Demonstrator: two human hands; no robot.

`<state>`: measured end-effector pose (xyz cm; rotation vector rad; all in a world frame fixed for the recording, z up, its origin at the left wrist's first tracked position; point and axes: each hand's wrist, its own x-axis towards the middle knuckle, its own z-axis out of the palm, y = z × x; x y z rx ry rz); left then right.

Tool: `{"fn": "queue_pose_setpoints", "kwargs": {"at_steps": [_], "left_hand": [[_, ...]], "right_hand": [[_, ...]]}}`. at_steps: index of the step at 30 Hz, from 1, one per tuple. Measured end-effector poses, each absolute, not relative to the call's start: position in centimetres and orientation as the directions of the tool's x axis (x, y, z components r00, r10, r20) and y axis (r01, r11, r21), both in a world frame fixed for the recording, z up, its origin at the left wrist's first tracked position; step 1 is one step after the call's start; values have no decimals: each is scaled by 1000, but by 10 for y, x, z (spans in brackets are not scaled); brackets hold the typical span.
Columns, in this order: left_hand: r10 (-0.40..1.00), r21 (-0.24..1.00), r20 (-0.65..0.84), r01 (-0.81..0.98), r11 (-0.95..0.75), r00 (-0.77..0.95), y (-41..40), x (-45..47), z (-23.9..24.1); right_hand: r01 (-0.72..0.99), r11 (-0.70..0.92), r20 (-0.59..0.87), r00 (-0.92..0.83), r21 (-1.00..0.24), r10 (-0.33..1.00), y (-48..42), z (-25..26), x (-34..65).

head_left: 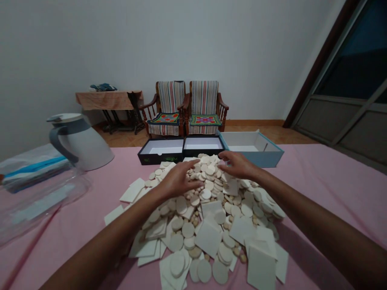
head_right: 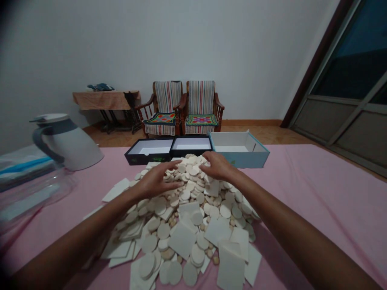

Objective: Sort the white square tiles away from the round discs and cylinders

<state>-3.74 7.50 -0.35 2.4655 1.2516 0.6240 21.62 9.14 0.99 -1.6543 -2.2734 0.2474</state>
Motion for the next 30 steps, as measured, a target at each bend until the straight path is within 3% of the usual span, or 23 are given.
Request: {"fn": "queue_pose_setpoints", "kwargs": {"at_steps": [3,6,10,16,22,30], "left_hand": [[899,309,68,848,-431,433,110,-69,-3],[940,170,-132,941,-292,316,137,-87,-11],[911,123,-204,932,-340,359,143,-77,-29],[870,210,-67,859,-467,489,138,-49,-45],[743,406,71,662,-631,665,141,-43,-46],[833,565,118,653,-504,541,128,-29,-46]], "right_hand": [[910,285,110,-264,-302,958,114,7,200],[921,101,-78,-141,-375,987,139,-3,185],[898,-94,-229,-7,-429,973,159,-18,173],[858,-121,-234,1,-500,972,161,-21,174],[794,-66,-327,-171,-604,929,154,-12,169],[790,56,-245,-255,-610,935,147,-3,166]]}}
